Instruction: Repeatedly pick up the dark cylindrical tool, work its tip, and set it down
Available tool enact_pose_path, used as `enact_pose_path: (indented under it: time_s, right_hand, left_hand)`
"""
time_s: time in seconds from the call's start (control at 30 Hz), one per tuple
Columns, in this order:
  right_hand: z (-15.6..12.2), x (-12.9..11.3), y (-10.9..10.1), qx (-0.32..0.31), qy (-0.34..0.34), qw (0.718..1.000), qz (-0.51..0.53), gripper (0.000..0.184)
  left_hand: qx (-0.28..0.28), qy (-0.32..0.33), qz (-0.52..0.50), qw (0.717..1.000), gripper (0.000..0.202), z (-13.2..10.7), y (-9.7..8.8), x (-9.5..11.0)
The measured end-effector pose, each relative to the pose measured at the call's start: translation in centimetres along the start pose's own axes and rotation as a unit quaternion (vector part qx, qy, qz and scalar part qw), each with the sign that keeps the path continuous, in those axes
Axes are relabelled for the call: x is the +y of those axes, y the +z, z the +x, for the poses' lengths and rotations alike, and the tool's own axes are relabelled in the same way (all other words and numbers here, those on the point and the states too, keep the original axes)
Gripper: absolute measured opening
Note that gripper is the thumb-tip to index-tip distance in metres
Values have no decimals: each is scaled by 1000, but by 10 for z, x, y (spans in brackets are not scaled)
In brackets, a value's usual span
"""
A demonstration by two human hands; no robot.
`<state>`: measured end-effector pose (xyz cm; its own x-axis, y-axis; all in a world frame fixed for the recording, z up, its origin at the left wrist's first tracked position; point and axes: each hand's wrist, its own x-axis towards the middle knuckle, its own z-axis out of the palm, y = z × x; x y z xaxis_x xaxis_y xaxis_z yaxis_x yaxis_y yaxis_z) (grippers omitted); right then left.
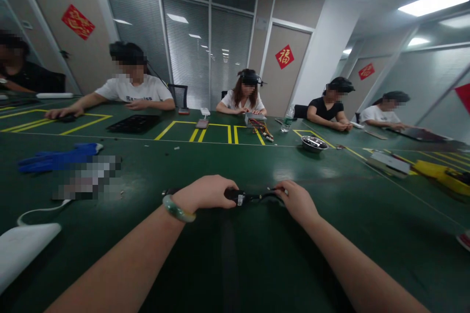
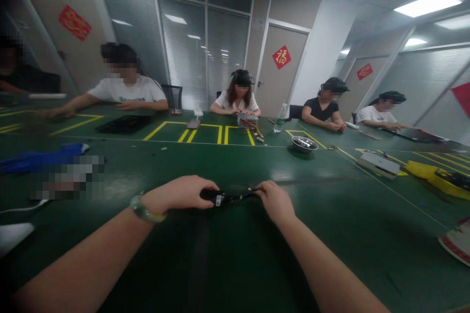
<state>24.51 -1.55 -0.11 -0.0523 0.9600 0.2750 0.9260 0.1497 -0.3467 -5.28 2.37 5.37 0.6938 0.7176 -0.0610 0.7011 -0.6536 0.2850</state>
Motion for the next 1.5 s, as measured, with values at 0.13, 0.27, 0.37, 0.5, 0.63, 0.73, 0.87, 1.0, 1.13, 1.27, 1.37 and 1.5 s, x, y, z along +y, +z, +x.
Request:
enact_pose_path:
  time_s: [0.13, 0.27, 0.37, 0.5, 0.63, 0.73, 0.87, 1.0, 1.13, 1.27, 1.37, 1.5]
  right_hand:
    - [-4, -24, 4, -18, -36, 999, 18, 12]
    - [4, -44, 10, 9, -7, 999, 45, 7]
    - [12, -49, 14, 23, 27, 997, 66, 9]
    - [11, -45, 17, 30, -33, 997, 61, 9]
    - [3, -35, 16, -3, -84, 996, 40, 10]
    - [1, -31, 12, -16, -109, 993, 36, 10]
    - [1, -30, 8, -34, -131, 990, 39, 8]
    - [-1, -31, 8, -41, -140, 988, 42, 8]
    - [-2, -32, 10, -45, -142, 987, 58, 8]
    - [-3, -32, 12, -45, -133, 987, 79, 5]
    - [-2, -32, 13, -40, -132, 986, 98, 3]
    - [-2, -33, 16, -34, -132, 985, 110, 3]
  left_hand:
    - [54, 13, 25, 998, 37, 3, 10, 17]
    - [152, 11, 56, 987, 29, 15, 37, 38]
    - [170, 1, 67, 983, 28, 24, 53, 45]
    - [170, -7, 88, 982, 22, 29, 58, 43]
    - [172, 13, 90, 981, 15, 28, 55, 39]
    - [171, 27, 83, 981, 13, 24, 53, 39]
    - [176, 50, 68, 981, 11, 19, 51, 40]
    - [177, 58, 55, 981, 11, 17, 51, 40]
    - [182, 60, 48, 980, 12, 18, 50, 41]
    - [182, 55, 51, 980, 14, 18, 50, 41]
    - [183, 56, 49, 980, 15, 17, 50, 41]
    - [191, 56, 50, 979, 14, 18, 51, 40]
